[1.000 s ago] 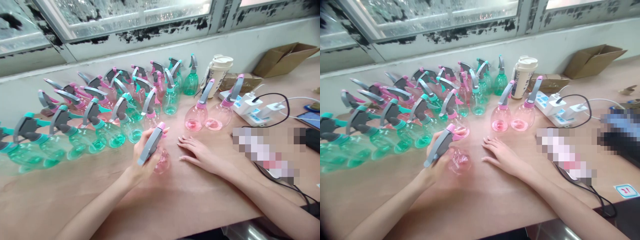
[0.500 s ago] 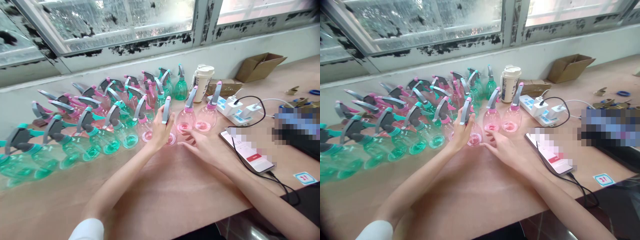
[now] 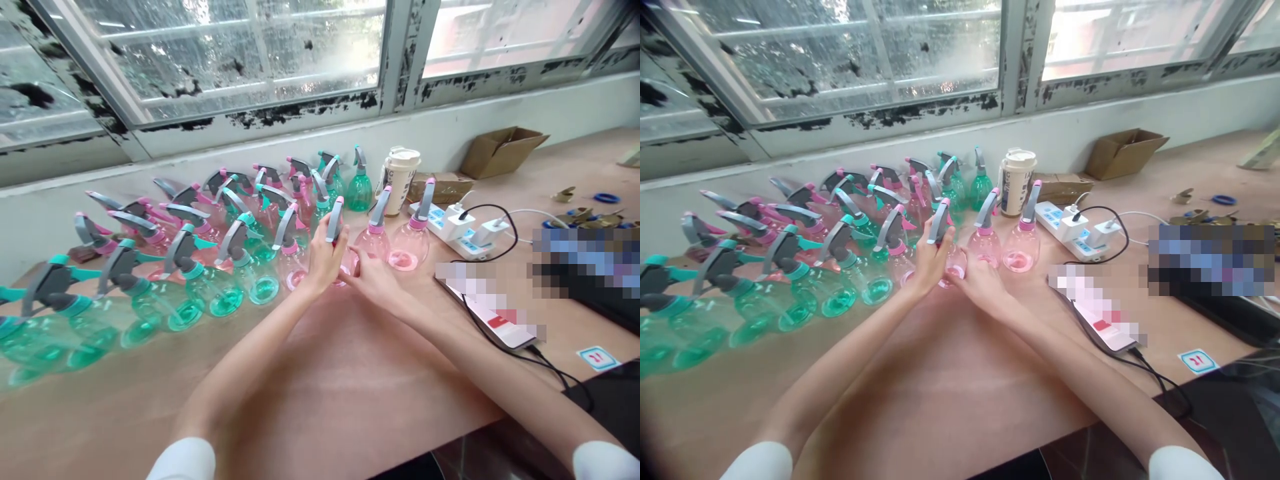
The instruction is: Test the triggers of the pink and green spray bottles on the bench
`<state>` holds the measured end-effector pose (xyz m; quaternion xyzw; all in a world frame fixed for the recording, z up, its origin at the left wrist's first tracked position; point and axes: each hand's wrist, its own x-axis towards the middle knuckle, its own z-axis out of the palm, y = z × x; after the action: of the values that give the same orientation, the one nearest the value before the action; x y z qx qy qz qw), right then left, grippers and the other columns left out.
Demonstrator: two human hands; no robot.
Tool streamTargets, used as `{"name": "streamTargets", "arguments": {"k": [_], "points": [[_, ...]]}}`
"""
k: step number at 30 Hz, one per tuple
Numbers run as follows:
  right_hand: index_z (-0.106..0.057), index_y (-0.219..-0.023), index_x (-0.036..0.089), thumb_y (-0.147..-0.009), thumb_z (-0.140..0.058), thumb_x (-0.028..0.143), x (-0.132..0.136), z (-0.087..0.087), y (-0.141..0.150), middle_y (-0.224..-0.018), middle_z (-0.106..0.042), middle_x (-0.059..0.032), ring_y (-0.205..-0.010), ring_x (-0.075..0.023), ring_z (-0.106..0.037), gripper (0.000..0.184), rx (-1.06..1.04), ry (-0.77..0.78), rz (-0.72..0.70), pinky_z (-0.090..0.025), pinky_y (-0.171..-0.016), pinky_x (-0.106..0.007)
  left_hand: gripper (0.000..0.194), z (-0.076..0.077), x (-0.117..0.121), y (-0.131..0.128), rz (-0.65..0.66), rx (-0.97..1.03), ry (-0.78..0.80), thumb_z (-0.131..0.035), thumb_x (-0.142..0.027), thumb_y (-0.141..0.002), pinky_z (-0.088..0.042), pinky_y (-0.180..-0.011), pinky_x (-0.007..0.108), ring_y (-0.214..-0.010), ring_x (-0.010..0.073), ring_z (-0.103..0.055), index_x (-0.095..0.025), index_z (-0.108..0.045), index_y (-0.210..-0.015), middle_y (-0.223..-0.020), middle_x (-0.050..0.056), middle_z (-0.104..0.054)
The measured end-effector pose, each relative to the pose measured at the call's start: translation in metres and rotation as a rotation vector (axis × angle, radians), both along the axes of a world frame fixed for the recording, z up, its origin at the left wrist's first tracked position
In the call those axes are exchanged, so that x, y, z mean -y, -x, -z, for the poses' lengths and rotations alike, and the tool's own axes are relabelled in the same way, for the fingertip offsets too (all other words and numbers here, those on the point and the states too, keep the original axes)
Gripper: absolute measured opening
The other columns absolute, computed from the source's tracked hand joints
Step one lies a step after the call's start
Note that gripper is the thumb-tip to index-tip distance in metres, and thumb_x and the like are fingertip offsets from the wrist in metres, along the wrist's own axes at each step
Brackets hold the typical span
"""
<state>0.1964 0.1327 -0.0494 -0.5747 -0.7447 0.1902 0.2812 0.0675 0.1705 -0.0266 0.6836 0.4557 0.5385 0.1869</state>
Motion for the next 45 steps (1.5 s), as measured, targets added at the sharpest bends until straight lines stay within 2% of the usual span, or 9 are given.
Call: {"name": "streamTargets", "arguments": {"k": [4, 8, 16, 20, 26, 29, 33, 38, 45], "points": [[-0.042, -0.143, 0.011, -0.091, -0.059, 0.048, -0.003, 0.001, 0.001, -0.079, -0.074, -0.0093, -0.077, -0.0291, -0.072, 0.067, 0.003, 0.008, -0.016, -0.050, -0.066, -0.035, 0.045, -0.002, 0.020, 0.008, 0.043, -0.043, 0.041, -0.060, -0.032, -0.094, -0.042, -0.109, 0.046, -0.128, 0.0269, -0.055, -0.022, -0.046, -0.136, -0.136, 0.012, -0.057], [-0.039, -0.145, 0.009, -0.091, -0.062, 0.043, -0.007, 0.000, 0.000, -0.075, -0.074, -0.0077, -0.079, -0.0284, -0.072, 0.068, -0.004, 0.024, -0.031, -0.050, -0.068, -0.033, 0.067, 0.003, 0.063, 0.022, 0.068, -0.080, 0.169, -0.059, -0.027, -0.093, -0.029, -0.119, 0.054, -0.147, 0.0291, -0.034, -0.025, -0.025, -0.150, -0.155, 0.015, -0.039], [-0.032, -0.150, 0.009, -0.091, -0.064, 0.046, -0.012, -0.001, -0.002, -0.073, -0.073, -0.0045, -0.073, -0.0242, -0.071, 0.077, -0.035, 0.072, -0.099, -0.049, -0.066, -0.029, 0.064, 0.024, 0.142, 0.057, 0.180, -0.195, 0.399, -0.052, -0.028, -0.095, -0.042, -0.112, 0.054, -0.144, 0.0291, -0.038, -0.028, -0.023, -0.151, -0.155, 0.013, -0.040], [-0.028, -0.153, 0.011, -0.092, -0.061, 0.049, -0.002, -0.005, -0.007, -0.069, -0.072, -0.0020, -0.071, -0.0243, -0.072, 0.079, -0.044, 0.087, -0.109, -0.050, -0.067, -0.031, 0.057, 0.022, 0.148, 0.064, 0.167, -0.197, 0.458, -0.051, -0.029, -0.095, -0.046, -0.108, 0.051, -0.142, 0.0287, -0.041, -0.026, -0.030, -0.147, -0.153, 0.013, -0.042], [-0.066, -0.114, 0.018, -0.091, -0.055, 0.059, 0.018, -0.017, -0.040, -0.077, -0.073, -0.0048, -0.063, -0.0213, -0.071, 0.049, -0.139, -0.104, 0.044, -0.052, -0.072, -0.035, 0.057, 0.011, 0.141, 0.065, 0.190, -0.132, 0.557, -0.051, -0.031, -0.094, -0.055, -0.087, 0.044, -0.107, 0.0246, -0.066, -0.023, -0.028, -0.145, -0.118, 0.010, -0.067], [-0.064, -0.114, 0.017, -0.088, -0.056, 0.064, 0.013, -0.022, -0.054, -0.071, -0.072, -0.0037, -0.056, -0.0208, -0.068, 0.054, -0.217, -0.152, 0.185, -0.052, -0.067, -0.035, 0.055, 0.008, 0.138, 0.061, 0.219, -0.109, 0.585, -0.051, -0.031, -0.094, -0.054, -0.080, 0.039, -0.094, 0.0217, -0.067, -0.024, -0.029, -0.144, -0.104, 0.006, -0.070], [-0.052, -0.134, 0.014, -0.085, -0.055, 0.069, -0.004, -0.026, -0.053, -0.064, -0.071, -0.0022, -0.055, -0.0219, -0.068, 0.073, -0.172, -0.027, 0.247, -0.052, -0.066, -0.035, 0.053, 0.008, 0.140, 0.056, 0.261, -0.117, 0.591, -0.052, -0.032, -0.095, -0.053, -0.078, 0.036, -0.097, 0.0213, -0.066, -0.025, -0.032, -0.143, -0.105, 0.006, -0.069], [-0.060, -0.125, 0.014, -0.084, -0.053, 0.072, -0.018, -0.026, -0.041, -0.059, -0.068, -0.0027, -0.058, -0.0245, -0.069, 0.071, -0.061, 0.039, 0.292, -0.050, -0.074, -0.039, 0.052, 0.010, 0.147, 0.064, 0.314, -0.118, 0.623, -0.052, -0.030, -0.094, -0.053, -0.080, 0.035, -0.095, 0.0200, -0.066, -0.027, -0.034, -0.142, -0.102, 0.004, -0.069], [-0.065, -0.111, 0.020, -0.080, -0.052, 0.077, 0.008, -0.026, -0.045, -0.075, -0.070, -0.0082, -0.075, -0.0320, -0.070, 0.066, 0.103, -0.006, 0.331, -0.045, -0.068, -0.038, 0.032, 0.004, 0.149, 0.081, 0.294, -0.121, 0.634, -0.052, -0.036, -0.094, -0.053, -0.081, 0.037, -0.092, 0.0212, -0.068, -0.023, -0.052, -0.124, -0.100, 0.005, -0.071]]}}
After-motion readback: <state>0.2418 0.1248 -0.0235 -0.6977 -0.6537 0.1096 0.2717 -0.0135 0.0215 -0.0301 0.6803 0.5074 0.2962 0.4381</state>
